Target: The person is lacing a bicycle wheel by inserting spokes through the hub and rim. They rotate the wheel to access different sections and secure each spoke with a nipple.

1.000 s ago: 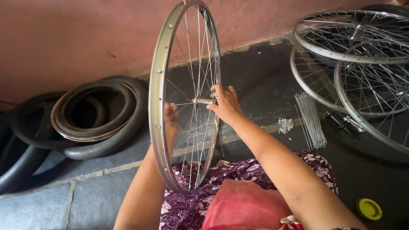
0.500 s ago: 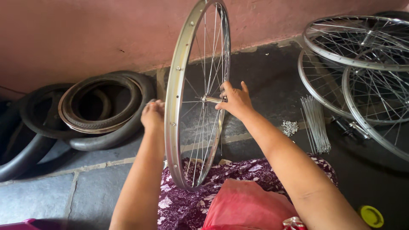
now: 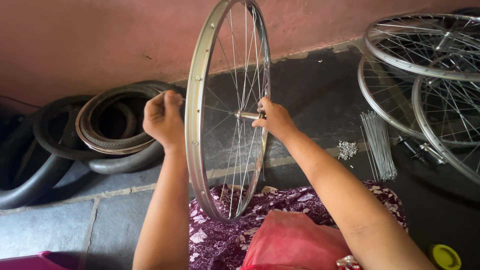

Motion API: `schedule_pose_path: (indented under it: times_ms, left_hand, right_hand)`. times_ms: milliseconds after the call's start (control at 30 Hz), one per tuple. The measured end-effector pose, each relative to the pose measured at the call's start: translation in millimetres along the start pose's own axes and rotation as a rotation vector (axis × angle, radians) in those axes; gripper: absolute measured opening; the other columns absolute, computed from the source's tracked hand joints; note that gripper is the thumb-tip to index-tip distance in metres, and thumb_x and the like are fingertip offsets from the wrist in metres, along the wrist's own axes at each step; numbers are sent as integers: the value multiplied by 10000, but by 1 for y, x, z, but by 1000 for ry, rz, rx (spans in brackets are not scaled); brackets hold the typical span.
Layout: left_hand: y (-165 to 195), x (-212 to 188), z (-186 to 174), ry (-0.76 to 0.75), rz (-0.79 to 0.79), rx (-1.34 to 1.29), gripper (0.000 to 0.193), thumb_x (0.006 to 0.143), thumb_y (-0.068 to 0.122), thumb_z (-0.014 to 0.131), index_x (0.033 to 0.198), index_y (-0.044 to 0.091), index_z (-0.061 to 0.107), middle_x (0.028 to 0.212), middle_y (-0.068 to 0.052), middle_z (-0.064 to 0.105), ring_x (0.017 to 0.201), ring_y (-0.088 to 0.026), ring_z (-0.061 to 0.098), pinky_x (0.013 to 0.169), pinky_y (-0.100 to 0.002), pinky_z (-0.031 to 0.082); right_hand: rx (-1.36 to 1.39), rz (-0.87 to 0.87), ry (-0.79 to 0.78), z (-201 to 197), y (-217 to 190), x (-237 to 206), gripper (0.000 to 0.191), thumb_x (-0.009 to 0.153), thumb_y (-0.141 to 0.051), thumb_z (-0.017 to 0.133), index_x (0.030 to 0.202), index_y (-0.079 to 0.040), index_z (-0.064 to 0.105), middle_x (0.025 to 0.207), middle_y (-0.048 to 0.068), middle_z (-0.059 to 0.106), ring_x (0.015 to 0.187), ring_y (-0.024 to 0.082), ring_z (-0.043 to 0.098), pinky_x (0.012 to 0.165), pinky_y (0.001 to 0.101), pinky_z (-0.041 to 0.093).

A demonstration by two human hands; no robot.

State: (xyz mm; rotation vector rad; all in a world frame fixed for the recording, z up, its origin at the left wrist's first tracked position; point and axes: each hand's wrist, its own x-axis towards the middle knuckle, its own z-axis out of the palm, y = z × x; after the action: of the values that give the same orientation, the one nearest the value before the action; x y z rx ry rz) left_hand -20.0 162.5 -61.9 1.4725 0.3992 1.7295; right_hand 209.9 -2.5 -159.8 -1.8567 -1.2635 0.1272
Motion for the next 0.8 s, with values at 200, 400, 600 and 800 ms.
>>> schedule_pose_path:
  times_ms: [200,400,600,800]
  left_hand:
    - [84,-19,32,-119,224,774,563,847,418,876,1066,-28,611,848,-100,686,732,-262,677,665,-392,531]
    - [88,-16,46,-178,438,935,546,834,477,894,962,31,608,885,-158,649,804,-371,672,704,-446,537]
    - [49,-20,52,-305,-130,-480,205,1046,143,753,1122,-47,742,1128,-182,768,1042,-296,756,981,-428,600]
    - [23,-1,18,-640,-443,-294,131,998,61,715,1103,-6,757,976,-120,716,764,-153,579,678,-264,432]
  right_hand:
    - [-19,-1,-3,4,0,2,595,647,-221,922,1081,-51,553,1074,190,749,1020,393,709,847,462,549]
    - [-62,39,-23,0,-6,-2,605,650,-208,928,1087,-45,543,1086,189,746,1041,396,699,860,470,544]
    - [-30,38,-15,-5,-15,-4,607,653,-198,925,1098,-43,540,1087,194,738,1047,392,699,865,462,545]
    - [-31,-5,3,-6,-17,-7,597,651,-192,914,1093,-40,542,1047,199,739,1026,409,696,849,476,540]
